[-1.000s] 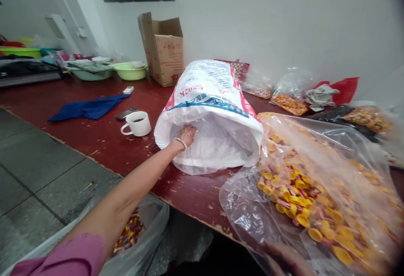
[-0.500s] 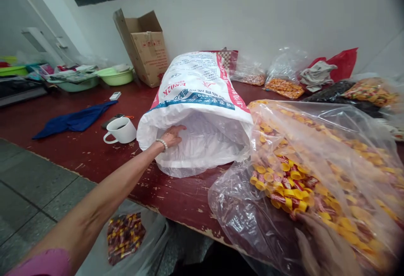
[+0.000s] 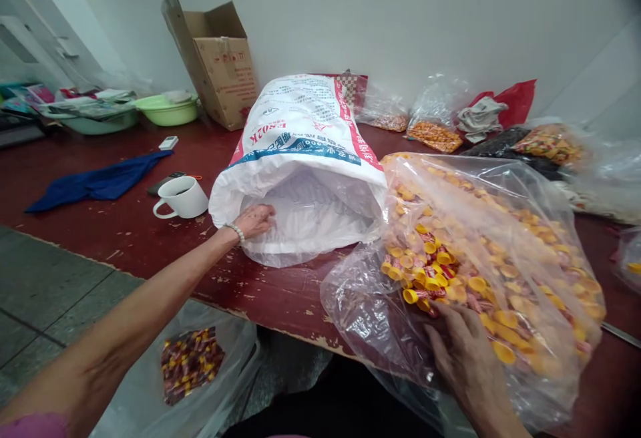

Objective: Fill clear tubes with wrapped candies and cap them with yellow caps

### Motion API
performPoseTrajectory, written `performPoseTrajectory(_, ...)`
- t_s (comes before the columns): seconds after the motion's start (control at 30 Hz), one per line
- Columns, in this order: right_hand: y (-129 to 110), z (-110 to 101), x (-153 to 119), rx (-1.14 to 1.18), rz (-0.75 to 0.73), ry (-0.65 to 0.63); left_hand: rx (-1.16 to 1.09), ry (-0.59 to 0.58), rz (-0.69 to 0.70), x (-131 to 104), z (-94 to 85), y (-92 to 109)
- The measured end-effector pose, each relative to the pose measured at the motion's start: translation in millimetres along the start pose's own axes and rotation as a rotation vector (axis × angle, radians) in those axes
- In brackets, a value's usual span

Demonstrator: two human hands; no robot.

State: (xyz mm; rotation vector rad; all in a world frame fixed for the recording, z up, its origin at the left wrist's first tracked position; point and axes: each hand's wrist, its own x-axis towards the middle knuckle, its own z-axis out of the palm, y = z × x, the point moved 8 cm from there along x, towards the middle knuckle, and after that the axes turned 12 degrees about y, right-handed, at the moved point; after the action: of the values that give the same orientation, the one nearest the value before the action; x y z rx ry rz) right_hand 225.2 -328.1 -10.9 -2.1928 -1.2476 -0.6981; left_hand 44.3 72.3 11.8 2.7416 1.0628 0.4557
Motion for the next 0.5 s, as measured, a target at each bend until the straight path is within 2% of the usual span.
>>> performPoseTrajectory(0.13, 1.1, 8.0, 7.1, -0.107, 0.035, -0.107, -0.028, 0.149, -0.031, 22.7, 4.8, 35.5)
performPoseTrajectory(0.27, 0.6, 19.7, 8.5, -0.081, 0.03, -0.262, -0.076, 0.187, -0.1, 52.1, 20.8, 65.2)
performPoseTrajectory(0.4, 3.3, 29.5, 3.5, -0.059, 0.075, -0.44, -0.084, 0.129, -0.233, 62.4, 37.4, 63.9)
performPoseTrajectory(0.5, 0.2, 31.7, 2.3, 0.003, 0.084, -0.504, -0.063, 0.092, -0.288, 59.3, 43.1, 55.1)
